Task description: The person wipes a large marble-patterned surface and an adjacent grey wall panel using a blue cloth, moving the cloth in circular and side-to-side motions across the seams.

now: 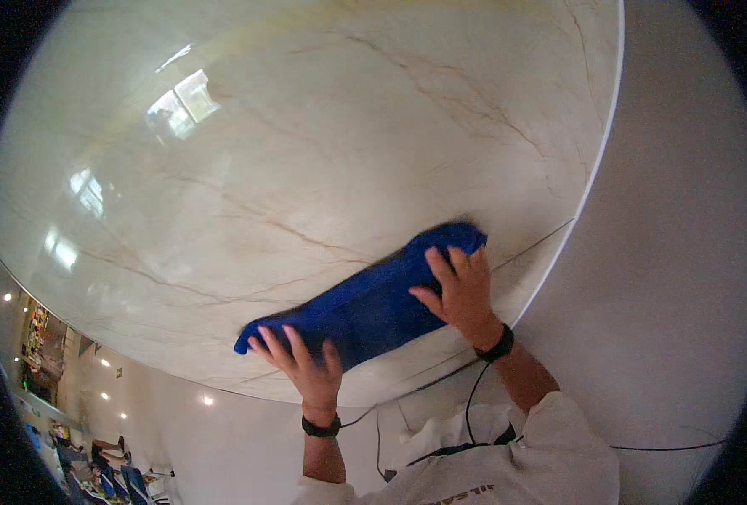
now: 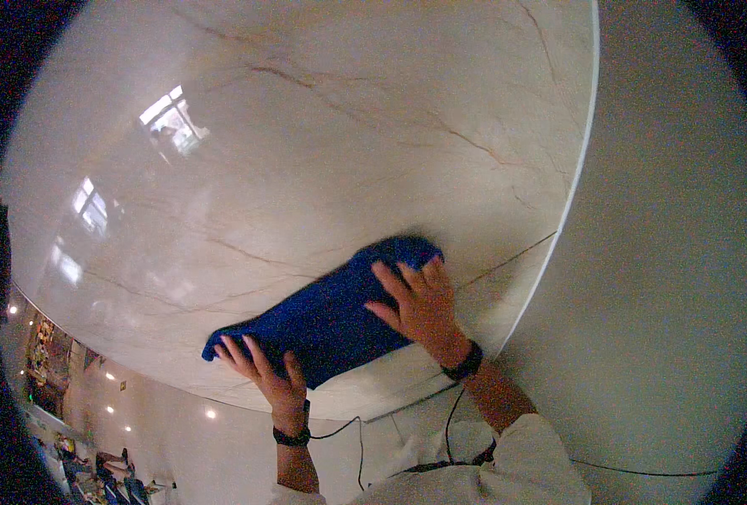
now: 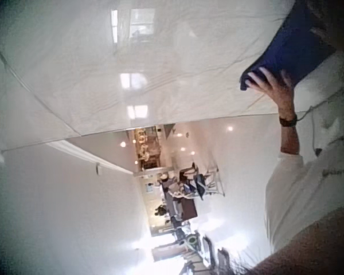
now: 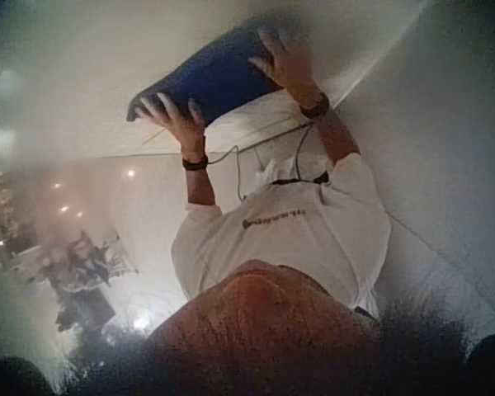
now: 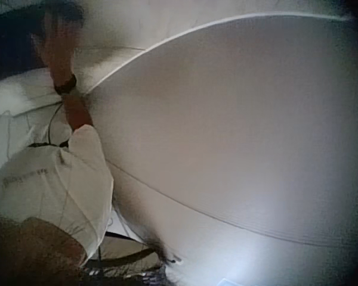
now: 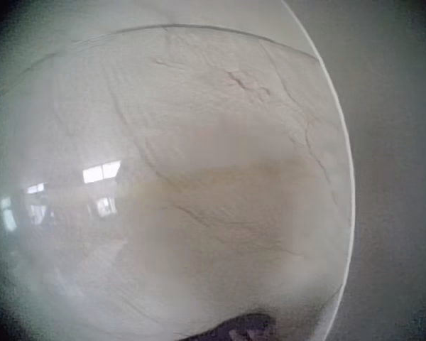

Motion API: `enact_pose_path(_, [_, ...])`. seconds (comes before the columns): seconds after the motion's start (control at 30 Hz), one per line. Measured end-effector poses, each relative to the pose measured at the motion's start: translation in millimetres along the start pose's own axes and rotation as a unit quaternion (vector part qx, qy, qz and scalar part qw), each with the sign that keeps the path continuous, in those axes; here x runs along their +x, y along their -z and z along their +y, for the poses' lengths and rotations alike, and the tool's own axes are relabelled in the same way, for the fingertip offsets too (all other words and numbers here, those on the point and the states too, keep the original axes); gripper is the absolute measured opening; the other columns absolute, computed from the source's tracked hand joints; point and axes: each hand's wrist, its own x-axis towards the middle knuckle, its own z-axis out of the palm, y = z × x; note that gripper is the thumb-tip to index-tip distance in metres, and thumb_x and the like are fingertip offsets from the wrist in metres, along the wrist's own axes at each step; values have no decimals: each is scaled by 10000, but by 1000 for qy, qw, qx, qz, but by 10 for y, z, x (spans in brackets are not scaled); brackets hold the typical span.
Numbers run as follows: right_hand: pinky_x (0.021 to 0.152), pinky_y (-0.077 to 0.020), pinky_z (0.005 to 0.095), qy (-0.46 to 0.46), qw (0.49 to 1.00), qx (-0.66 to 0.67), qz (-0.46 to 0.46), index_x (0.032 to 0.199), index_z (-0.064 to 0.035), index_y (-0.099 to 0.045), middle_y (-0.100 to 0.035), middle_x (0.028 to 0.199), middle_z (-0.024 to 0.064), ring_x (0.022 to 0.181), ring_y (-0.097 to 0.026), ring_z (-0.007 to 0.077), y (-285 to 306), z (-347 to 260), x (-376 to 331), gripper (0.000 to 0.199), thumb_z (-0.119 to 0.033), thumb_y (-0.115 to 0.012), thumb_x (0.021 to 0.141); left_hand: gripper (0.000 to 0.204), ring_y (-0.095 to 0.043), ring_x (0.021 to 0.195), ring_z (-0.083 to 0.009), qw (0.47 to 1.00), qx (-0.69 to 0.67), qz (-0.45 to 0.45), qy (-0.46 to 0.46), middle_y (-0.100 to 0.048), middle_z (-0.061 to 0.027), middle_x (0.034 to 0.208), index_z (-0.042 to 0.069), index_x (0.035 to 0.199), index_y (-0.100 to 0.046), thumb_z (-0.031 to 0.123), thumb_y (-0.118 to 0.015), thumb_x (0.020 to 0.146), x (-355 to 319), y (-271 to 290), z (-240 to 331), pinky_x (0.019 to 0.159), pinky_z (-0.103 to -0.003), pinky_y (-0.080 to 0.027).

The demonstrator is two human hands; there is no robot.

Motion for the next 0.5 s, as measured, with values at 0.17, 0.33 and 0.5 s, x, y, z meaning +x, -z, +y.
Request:
enact_pose_path(0.17, [813, -280, 493, -14, 999, -27, 16, 1102, -107, -405, -400, 1022, 138, 895, -380, 354, 356, 322, 340, 566, -413, -549, 649, 505, -116, 1121, -451, 995, -27, -23, -92, -166, -226, 1230, 59, 1157, -285, 196, -492, 718, 209, 28, 300, 859, -567, -141])
enact_pose_path(0.33, [852, -239, 486, -35, 997, -43, 44, 1136, -59, -351, -354, 1096, 175, 964, -341, 370, 684, 520, 563, 603, -369, -552, 660, 527, -121, 1134, -419, 990, -38, -103, -88, -130, -219, 1250, 15, 1182, -245, 202, -459, 739, 552, 222, 713, 895, -522, -135])
enact_pose_path(0.5, [876, -199, 477, -75, 996, -32, 24, 1151, -12, -305, -303, 1138, 223, 1014, -287, 396, 768, 471, 510, 597, -309, -530, 684, 579, -111, 1112, -464, 991, 9, -126, -34, -107, -288, 1222, -6, 1171, -246, 246, -503, 717, 658, 265, 902, 886, -539, -126])
